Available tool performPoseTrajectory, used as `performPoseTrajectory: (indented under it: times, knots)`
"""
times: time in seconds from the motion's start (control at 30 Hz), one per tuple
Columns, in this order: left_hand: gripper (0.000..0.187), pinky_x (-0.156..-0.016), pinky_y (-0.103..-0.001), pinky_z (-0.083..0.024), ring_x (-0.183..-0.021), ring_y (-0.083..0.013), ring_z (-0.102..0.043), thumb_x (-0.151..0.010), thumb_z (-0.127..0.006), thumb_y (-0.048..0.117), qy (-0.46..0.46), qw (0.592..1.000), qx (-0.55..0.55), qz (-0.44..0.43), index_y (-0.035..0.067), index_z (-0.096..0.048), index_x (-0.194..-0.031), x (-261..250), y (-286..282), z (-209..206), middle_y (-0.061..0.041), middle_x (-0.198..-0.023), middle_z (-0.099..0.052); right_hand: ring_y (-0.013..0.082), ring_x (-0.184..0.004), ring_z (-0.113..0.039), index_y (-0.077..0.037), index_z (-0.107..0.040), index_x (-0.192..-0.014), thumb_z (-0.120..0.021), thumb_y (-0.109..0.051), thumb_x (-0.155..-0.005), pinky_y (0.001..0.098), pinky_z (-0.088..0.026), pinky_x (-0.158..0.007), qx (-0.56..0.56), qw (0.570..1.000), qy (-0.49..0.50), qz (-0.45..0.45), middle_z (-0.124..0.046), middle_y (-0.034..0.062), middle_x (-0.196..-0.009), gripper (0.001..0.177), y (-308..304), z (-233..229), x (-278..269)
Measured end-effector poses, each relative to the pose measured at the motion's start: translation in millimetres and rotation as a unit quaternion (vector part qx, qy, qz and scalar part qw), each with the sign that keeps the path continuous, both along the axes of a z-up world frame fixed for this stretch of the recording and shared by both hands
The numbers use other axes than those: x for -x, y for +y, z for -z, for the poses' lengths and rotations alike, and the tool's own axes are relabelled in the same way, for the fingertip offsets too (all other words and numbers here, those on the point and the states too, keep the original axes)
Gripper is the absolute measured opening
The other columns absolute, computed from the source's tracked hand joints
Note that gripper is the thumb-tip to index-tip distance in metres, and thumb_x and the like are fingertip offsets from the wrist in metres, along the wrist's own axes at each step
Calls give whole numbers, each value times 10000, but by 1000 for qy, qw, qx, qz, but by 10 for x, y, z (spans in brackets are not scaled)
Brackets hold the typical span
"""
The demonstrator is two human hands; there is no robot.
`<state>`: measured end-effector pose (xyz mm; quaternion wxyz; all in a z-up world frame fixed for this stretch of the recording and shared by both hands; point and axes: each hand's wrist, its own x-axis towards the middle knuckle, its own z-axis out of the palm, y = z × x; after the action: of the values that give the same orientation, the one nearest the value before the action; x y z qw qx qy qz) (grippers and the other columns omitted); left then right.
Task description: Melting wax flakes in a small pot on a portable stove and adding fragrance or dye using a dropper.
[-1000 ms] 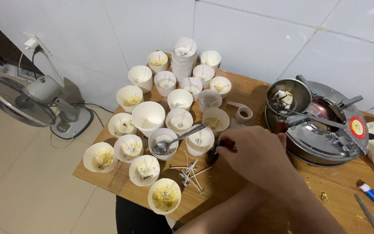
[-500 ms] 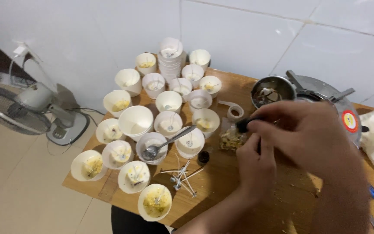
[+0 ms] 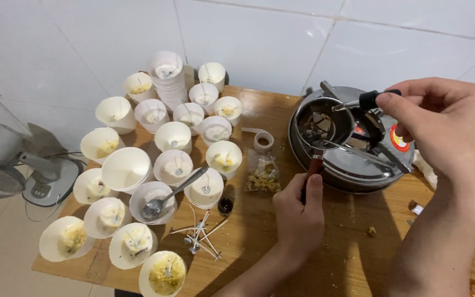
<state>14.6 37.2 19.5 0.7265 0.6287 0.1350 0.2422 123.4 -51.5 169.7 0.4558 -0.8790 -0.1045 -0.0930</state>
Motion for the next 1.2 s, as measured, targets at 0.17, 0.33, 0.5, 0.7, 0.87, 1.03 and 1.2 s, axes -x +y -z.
performPoseTrajectory:
  times: [0.17, 0.33, 0.5, 0.7, 0.87, 1.03, 1.2]
  knots:
    - [397, -462, -322, -307, -507, -104, -420, -1061, -488, 398, -8, 1000, -11, 15, 91, -574, -824, 0, -23, 45, 11, -587, -459, 83, -571, -496, -53, -742, -1029, -803, -123, -1015, 213, -385, -528, 4, 1000, -4, -4, -589, 10, -719, 94, -34, 27, -51]
    - [366, -435, -308, -284, -474, -89, -401, -1062, -487, 370, -12, 1000, -15, 20, 73, -626, -898, 8, -20, 30, 26, -566, -444, 81, -572, -486, -54, -762, -1061, -799, -121, -1006, 220, -376, -523, 11, 1000, -10, -8, -623, 21, -739, 95, -28, 15, -46]
    - [387, -447, -311, -263, -479, -89, -371, -1068, -476, 378, -15, 1000, -21, 11, 97, -577, -823, 0, -22, 42, 33, -564, -408, 81, -566, -491, -69, -769, -1058, -804, -124, -1000, 219, -373, -521, 16, 1000, -14, 1, -621, 16, -736, 87, -23, -7, -22]
    - [386, -454, -314, -262, -491, -88, -376, -1067, -485, 373, -8, 1000, -18, 16, 97, -582, -815, -1, -13, 31, 29, -572, -420, 85, -566, -485, -91, -774, -1015, -799, -140, -986, 230, -368, -542, 17, 1000, 0, 21, -583, 3, -689, 62, 26, -83, 33]
    - [372, -441, -302, -254, -487, -73, -359, -1069, -487, 365, -13, 1000, -17, 16, 96, -596, -838, -3, -25, 60, 41, -580, -409, 84, -565, -484, -100, -774, -1003, -803, -145, -980, 233, -364, -530, 18, 999, 7, 31, -605, -5, -709, 58, 14, -84, 34]
    - [387, -446, -291, -259, -489, -69, -358, -1070, -477, 373, -21, 999, -20, 13, 97, -580, -818, -5, -25, 49, 44, -586, -417, 82, -552, -467, -98, -780, -985, -800, -144, -986, 239, -344, -522, 33, 999, -3, 20, -582, 7, -664, 50, -9, -80, 18]
    - [414, -455, -305, -256, -495, -79, -357, -1063, -480, 400, -12, 1000, -21, 7, 104, -554, -783, -10, -22, 60, 42, -579, -400, 78, -569, -475, -111, -786, -977, -804, -161, -976, 241, -352, -552, 43, 999, 2, 33, -571, -2, -658, 53, 19, -110, 39]
